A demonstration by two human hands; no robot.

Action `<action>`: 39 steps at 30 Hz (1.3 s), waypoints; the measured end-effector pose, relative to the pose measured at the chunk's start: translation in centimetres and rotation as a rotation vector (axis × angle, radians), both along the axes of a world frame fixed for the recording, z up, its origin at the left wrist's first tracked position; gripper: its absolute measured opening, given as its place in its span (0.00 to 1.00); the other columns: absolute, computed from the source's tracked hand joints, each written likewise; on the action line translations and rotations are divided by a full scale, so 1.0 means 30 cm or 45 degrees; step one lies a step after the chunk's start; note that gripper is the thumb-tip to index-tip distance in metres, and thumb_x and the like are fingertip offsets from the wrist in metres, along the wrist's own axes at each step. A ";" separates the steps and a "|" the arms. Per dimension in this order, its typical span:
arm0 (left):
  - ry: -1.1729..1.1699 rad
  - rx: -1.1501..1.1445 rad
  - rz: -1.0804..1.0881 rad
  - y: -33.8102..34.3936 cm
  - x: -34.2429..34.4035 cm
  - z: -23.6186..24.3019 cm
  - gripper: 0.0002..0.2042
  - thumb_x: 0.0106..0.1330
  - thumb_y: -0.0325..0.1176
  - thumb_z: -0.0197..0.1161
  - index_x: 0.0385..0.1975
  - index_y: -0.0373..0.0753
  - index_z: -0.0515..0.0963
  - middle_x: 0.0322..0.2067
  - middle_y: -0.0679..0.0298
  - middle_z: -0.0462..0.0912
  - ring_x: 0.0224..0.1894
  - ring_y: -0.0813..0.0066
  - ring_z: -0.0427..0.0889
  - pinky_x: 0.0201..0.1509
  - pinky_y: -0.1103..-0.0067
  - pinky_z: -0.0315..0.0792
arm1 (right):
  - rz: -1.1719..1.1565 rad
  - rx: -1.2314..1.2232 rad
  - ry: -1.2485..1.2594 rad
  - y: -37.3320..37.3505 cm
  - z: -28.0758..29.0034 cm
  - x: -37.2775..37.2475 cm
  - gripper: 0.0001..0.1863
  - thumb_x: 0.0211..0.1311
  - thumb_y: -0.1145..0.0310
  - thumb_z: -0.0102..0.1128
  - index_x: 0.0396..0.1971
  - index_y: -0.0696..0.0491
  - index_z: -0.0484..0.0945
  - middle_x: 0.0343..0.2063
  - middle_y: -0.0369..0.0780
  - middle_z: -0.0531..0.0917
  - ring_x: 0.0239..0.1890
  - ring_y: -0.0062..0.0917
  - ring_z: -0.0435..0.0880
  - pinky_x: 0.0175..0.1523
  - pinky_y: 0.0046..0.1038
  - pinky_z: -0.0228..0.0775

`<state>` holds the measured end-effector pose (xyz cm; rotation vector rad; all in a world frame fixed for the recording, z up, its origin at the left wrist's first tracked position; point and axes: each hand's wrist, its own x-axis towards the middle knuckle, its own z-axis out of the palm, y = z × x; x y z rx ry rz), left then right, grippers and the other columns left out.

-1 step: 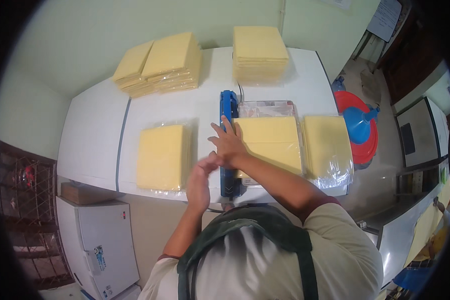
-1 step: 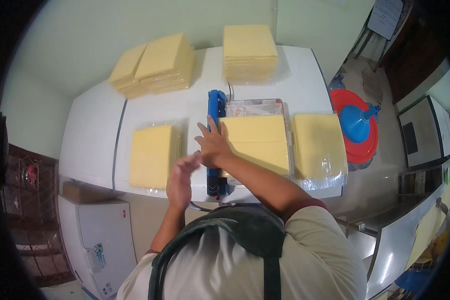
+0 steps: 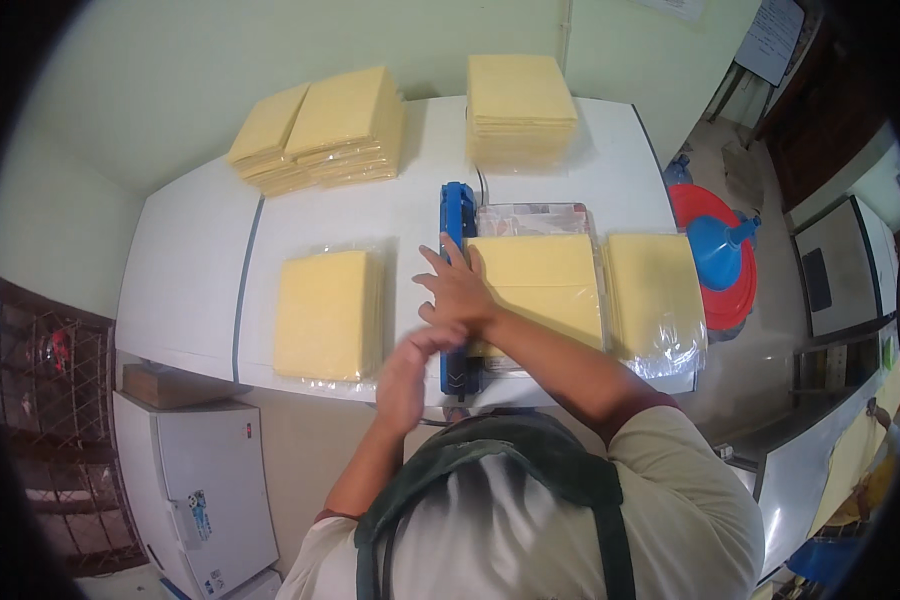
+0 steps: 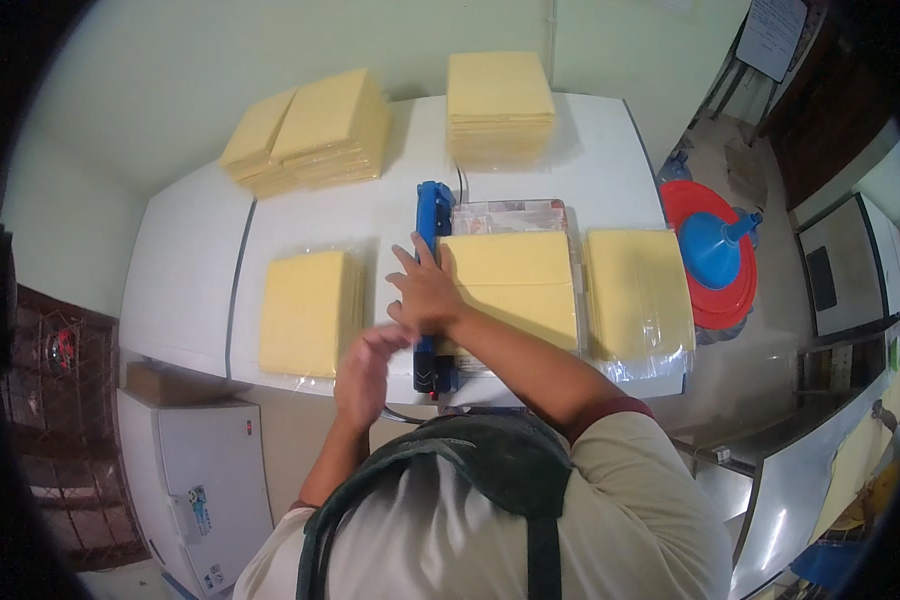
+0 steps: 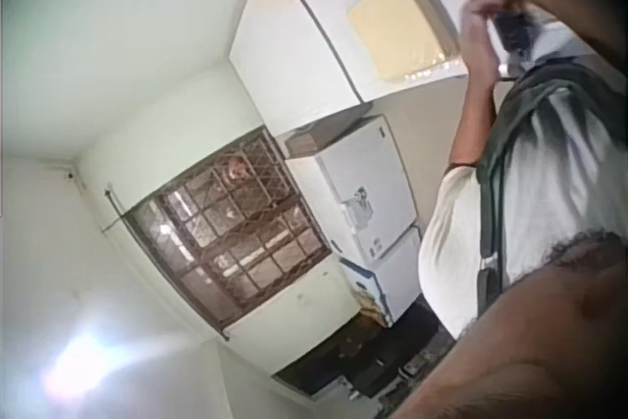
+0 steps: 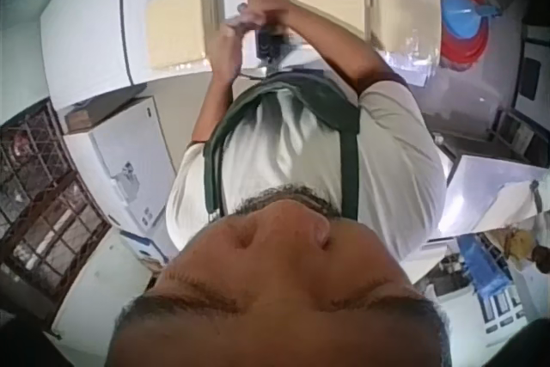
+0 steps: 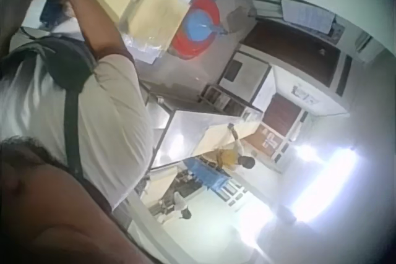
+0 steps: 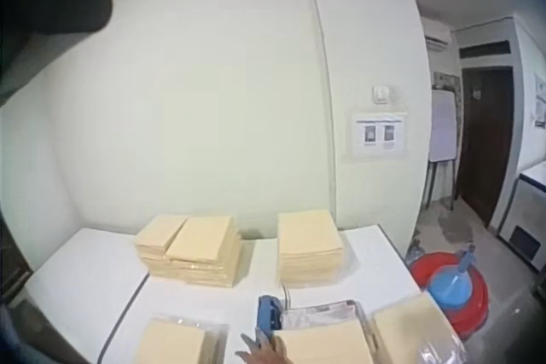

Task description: Seal plastic bags containing square slices of food using an impulse sealer.

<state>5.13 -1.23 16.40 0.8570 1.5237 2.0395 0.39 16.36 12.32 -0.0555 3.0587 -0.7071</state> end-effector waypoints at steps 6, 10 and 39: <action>-0.174 -0.263 -0.812 0.125 0.203 0.095 0.21 0.78 0.45 0.47 0.56 0.34 0.75 0.55 0.59 0.78 0.54 0.73 0.76 0.57 0.80 0.69 | -0.016 -0.705 0.699 0.165 -0.072 -0.087 0.22 0.63 0.56 0.56 0.53 0.52 0.81 0.65 0.49 0.69 0.71 0.47 0.60 0.72 0.47 0.51; -0.965 -0.603 -0.816 0.207 0.215 -0.105 0.19 0.78 0.42 0.49 0.58 0.35 0.74 0.54 0.61 0.79 0.56 0.77 0.76 0.57 0.82 0.69 | -0.580 -0.365 0.177 0.478 -0.100 -0.067 0.19 0.68 0.56 0.51 0.39 0.56 0.83 0.37 0.50 0.84 0.44 0.49 0.81 0.56 0.42 0.70; -0.121 -0.811 0.335 -0.787 -0.601 -0.031 0.25 0.74 0.34 0.52 0.69 0.33 0.62 0.60 0.48 0.75 0.54 0.68 0.77 0.55 0.71 0.71 | -0.468 -1.271 -0.119 -0.581 -0.018 -0.085 0.26 0.67 0.68 0.60 0.61 0.61 0.64 0.49 0.48 0.79 0.54 0.30 0.80 0.57 0.30 0.72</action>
